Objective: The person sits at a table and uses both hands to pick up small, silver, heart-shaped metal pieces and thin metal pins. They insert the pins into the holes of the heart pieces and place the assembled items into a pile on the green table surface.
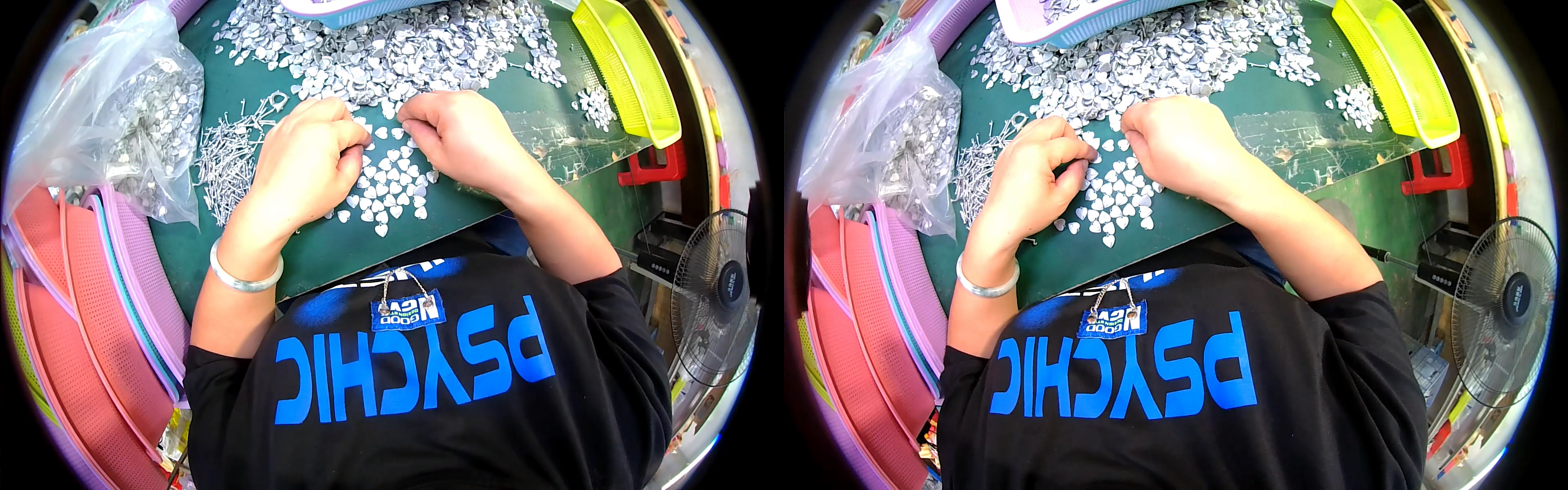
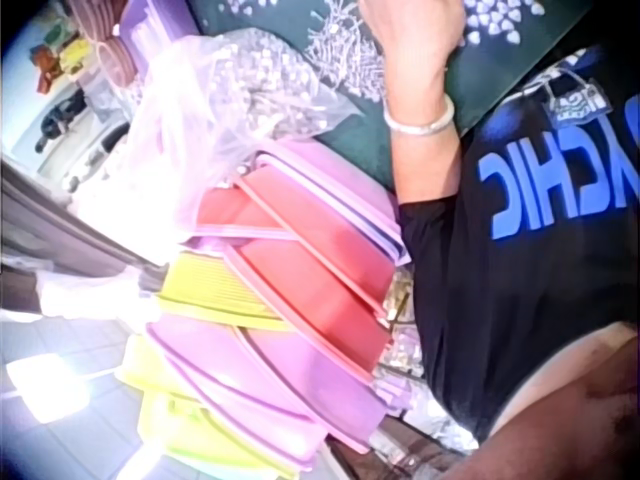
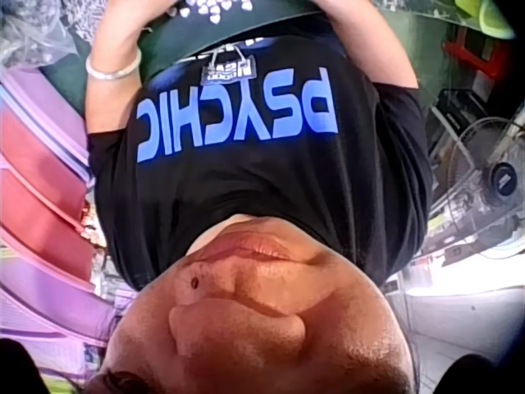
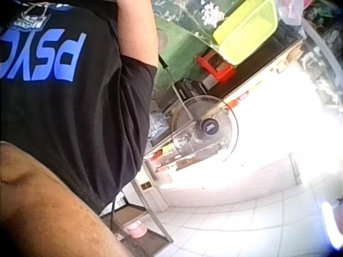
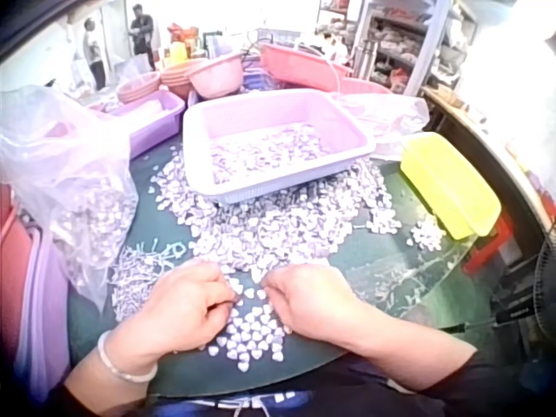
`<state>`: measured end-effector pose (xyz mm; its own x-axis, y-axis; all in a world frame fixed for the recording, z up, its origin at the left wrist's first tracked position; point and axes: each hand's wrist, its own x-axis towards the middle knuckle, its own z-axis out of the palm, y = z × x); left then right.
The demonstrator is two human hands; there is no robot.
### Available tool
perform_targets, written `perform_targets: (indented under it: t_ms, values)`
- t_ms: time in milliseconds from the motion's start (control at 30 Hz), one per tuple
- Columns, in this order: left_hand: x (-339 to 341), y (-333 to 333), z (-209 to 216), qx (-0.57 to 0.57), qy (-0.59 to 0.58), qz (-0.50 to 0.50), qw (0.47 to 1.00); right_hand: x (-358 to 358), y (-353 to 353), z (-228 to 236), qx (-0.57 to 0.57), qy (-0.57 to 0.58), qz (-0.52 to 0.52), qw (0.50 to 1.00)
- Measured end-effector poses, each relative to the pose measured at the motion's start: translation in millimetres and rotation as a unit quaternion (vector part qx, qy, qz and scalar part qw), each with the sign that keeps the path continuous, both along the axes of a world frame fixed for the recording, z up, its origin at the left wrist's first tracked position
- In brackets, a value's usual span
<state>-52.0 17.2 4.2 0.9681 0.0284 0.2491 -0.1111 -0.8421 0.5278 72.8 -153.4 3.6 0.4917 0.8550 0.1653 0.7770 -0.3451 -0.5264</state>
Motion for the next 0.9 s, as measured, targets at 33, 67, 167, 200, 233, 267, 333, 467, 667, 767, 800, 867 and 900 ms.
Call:
perform_targets:
  t_ms: [33, 67, 167, 200, 233, 267, 333, 467, 667, 767, 800, 867, 900]
  values:
    - [0, 0, 0, 0.001, 0.001, 0.0, 1.0, 0, 0, 0, 0.006, -0.004, 0.011, 1.0]
    - [0, 1, 0, 0.001, 0.002, -0.001, 1.0, 1, 0, 1, 0.012, -0.008, 0.022, 1.0]
    - [1, 2, -1, 0.003, -0.009, 0.004, 1.0, 3, 1, -2, 0.01, -0.031, 0.047, 0.998]
    - [1, 2, -1, 0.002, -0.006, 0.007, 1.0, 3, 1, -3, 0.006, -0.04, 0.055, 0.998]
    - [0, 2, 0, 0.001, -0.004, 0.009, 1.0, 3, 1, -2, -0.003, -0.039, 0.058, 0.998]
    - [0, 2, 0, 0.0, -0.002, 0.012, 1.0, 3, 2, -1, -0.012, -0.039, 0.06, 0.997]
    - [0, 2, 0, 0.0, 0.0, 0.012, 1.0, 4, 3, 1, -0.029, -0.033, 0.061, 0.997]
    - [0, 3, 0, 0.001, 0.007, 0.011, 1.0, 7, 3, 6, 0.014, 0.099, 0.052, 0.994]
    - [0, 6, 2, 0.01, -0.008, 0.009, 1.0, 15, 3, 12, 0.065, 0.291, 0.007, 0.955]
    - [1, 7, 3, 0.004, -0.01, 0.022, 1.0, 11, 5, 12, 0.025, 0.074, 0.057, 0.995]
    - [1, 7, 3, 0.002, -0.01, 0.023, 1.0, 13, 5, 8, 0.015, 0.02, 0.057, 0.998]
    - [1, 7, 4, -0.003, -0.01, 0.025, 1.0, 13, 6, 6, -0.005, -0.039, 0.061, 0.997]
    - [1, 8, 4, -0.004, -0.011, 0.026, 1.0, 13, 7, 6, -0.015, -0.044, 0.065, 0.997]
